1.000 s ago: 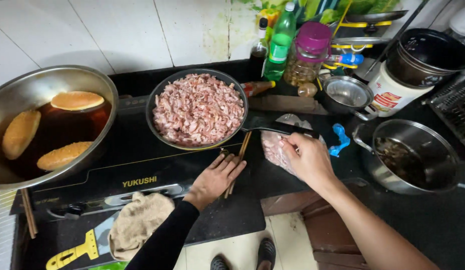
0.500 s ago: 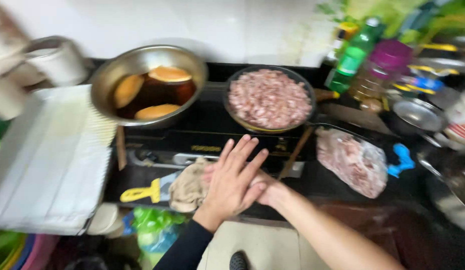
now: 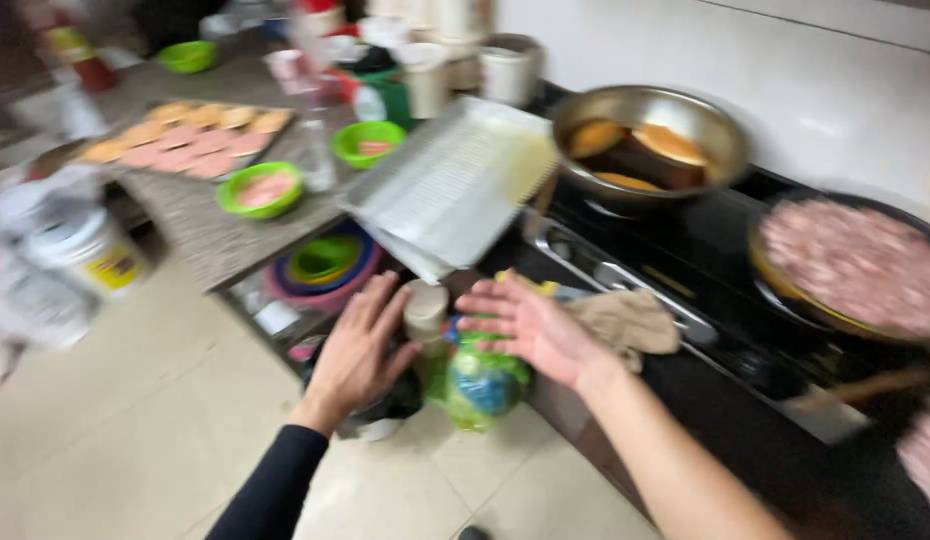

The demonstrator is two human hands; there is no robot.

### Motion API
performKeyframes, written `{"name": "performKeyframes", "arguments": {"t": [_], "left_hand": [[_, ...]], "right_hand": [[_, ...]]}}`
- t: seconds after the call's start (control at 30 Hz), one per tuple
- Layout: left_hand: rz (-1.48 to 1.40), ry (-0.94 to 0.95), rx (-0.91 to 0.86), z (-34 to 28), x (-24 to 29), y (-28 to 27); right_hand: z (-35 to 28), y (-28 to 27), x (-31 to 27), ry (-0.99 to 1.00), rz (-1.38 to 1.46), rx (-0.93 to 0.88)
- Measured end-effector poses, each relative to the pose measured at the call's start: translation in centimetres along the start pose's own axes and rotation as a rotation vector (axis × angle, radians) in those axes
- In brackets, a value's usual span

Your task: Preparing and topping mini pizza-like bakery snacks with sauce and sliced sausage in a commercial kitchen.

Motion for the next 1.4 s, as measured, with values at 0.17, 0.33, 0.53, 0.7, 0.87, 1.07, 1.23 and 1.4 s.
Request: {"name": "performKeyframes", "arguments": {"t": [0.17,0.33,0.53,0.7,0.87,1.07,1.23,1.4], "left_hand": [[0.059,-0.455,0.062,-9.2,-9.9,-5.9],[0.074,-0.714,0.102,-18.1,-19.6,-9.2],[0.067,-0.861,-0.059,-28.3,-33.2,-10.6],[-0.112,-1.134,-0.192,-30.9,-41.0,-13.6],[-0.193,-1.056,-0.067,-33.1,-48.8,-11.3],[-0.282,-1.073,-0.118,-30.4,-56.4,-8.5],[-0.309,-1.023,-0.147,-26.5,-66.5,-5.1],[-0.365,-1.002,-0.161,-20.9,-73.9,-3.3]], "right_hand": [[5.6,4.8,1.2,0.062,-0.121,-0.017],[13.0,9.9,5.0,0.122,-0.253,0.040],[25.5,15.8,12.2,0.137,-0.356,0.158],[33.7,20.8,16.7,0.122,-0.444,0.143],[40.8,24.0,19.9,0.180,-0.465,0.180],[52.4,23.3,21.8,0.225,-0.422,0.153],[63.3,23.6,20.5,0.233,-0.373,0.139],[71.6,24.7,17.8,0.175,-0.390,0.213]]}}
Point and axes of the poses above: each hand's wrist, its own z-axis towards the middle knuckle, its own y-axis out of the palm, x = y × z, the point moved 2 cm from there along z, towards the middle knuckle, and after that the axes turned 15 degrees about z, right-handed, at the moved point
